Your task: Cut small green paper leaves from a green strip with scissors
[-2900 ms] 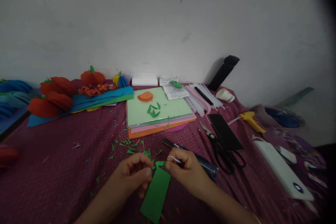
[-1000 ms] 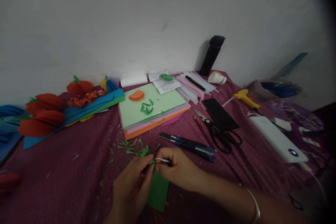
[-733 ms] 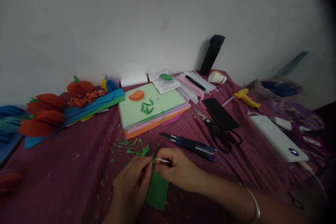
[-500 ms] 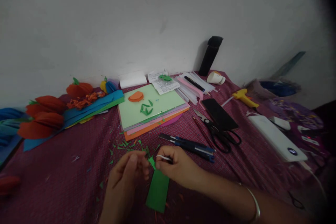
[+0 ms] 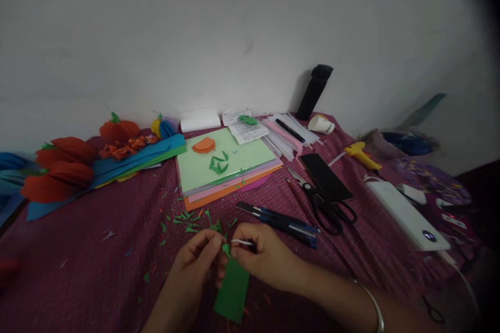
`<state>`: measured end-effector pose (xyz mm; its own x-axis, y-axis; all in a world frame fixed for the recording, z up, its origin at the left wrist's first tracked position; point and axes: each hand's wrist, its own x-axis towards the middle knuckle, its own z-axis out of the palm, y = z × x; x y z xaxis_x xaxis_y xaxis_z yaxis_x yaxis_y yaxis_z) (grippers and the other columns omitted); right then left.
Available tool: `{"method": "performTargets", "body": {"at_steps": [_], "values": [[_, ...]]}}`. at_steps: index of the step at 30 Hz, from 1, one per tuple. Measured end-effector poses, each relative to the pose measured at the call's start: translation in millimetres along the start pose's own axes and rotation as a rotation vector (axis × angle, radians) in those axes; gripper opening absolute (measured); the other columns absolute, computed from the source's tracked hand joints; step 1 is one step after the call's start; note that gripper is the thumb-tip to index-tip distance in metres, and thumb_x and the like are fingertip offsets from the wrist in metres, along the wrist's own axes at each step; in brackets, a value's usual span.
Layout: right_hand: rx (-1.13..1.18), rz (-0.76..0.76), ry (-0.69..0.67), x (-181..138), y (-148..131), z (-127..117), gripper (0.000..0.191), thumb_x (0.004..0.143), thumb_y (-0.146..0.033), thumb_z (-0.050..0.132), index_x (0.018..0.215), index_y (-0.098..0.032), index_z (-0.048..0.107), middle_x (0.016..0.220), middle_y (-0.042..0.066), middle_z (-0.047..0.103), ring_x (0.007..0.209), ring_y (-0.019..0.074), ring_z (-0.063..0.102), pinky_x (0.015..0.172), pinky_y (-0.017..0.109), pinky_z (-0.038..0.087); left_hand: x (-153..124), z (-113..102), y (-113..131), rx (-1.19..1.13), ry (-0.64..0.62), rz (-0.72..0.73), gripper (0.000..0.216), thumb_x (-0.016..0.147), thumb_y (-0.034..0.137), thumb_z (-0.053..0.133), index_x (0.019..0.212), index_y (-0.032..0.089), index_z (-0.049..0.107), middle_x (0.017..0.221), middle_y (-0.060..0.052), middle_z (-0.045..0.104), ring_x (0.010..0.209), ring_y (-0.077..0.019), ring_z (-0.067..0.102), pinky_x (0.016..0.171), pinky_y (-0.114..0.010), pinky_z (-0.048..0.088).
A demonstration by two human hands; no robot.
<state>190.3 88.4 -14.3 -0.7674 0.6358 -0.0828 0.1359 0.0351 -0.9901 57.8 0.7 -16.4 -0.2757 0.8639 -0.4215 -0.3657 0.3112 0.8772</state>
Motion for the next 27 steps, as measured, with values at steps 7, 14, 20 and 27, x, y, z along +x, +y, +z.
{"method": "performTargets", "body": {"at_steps": [7,14,20,27], "values": [[-0.31,0.003,0.375,45,-5,-69,0.025,0.084,-0.034,0.05,0.066,-0.016,0.052,0.054,-0.007,0.039,0.047,0.007,0.035,0.045,0.019,0.029,-4,-4,4,-0.05,-0.044,0.026,0.028,0.079,0.044,0.062,0.075,0.017,0.061,0.06,0.002,0.056,0.051,-0.0109,0.049,0.045,-0.021,0.04],[-0.628,0.129,0.428,113,5,-128,0.023,0.089,-0.03,0.056,0.1,-0.011,0.062,0.096,0.004,0.063,0.08,0.018,0.062,0.067,0.031,0.052,-4,-9,1,0.09,-0.15,0.047,0.03,0.081,0.045,0.059,0.07,0.017,0.06,0.058,0.003,0.053,0.05,-0.0095,0.046,0.046,-0.02,0.038],[-0.859,0.123,0.335,128,12,-131,0.03,0.091,-0.03,0.054,0.116,-0.015,0.055,0.117,0.008,0.058,0.098,0.022,0.06,0.081,0.041,0.052,-3,-15,8,0.093,-0.089,0.071,0.031,0.073,0.047,0.065,0.066,0.017,0.06,0.058,0.002,0.054,0.051,-0.0104,0.046,0.044,-0.02,0.037],[-0.997,-0.007,0.162,103,10,-112,0.018,0.084,-0.018,0.056,0.102,-0.018,0.062,0.092,0.003,0.069,0.083,0.0163,0.062,0.073,0.026,0.045,-3,-10,9,0.13,-0.133,0.064,0.032,0.072,0.047,0.066,0.061,0.017,0.057,0.055,0.003,0.051,0.048,-0.0098,0.044,0.043,-0.02,0.035]]}}
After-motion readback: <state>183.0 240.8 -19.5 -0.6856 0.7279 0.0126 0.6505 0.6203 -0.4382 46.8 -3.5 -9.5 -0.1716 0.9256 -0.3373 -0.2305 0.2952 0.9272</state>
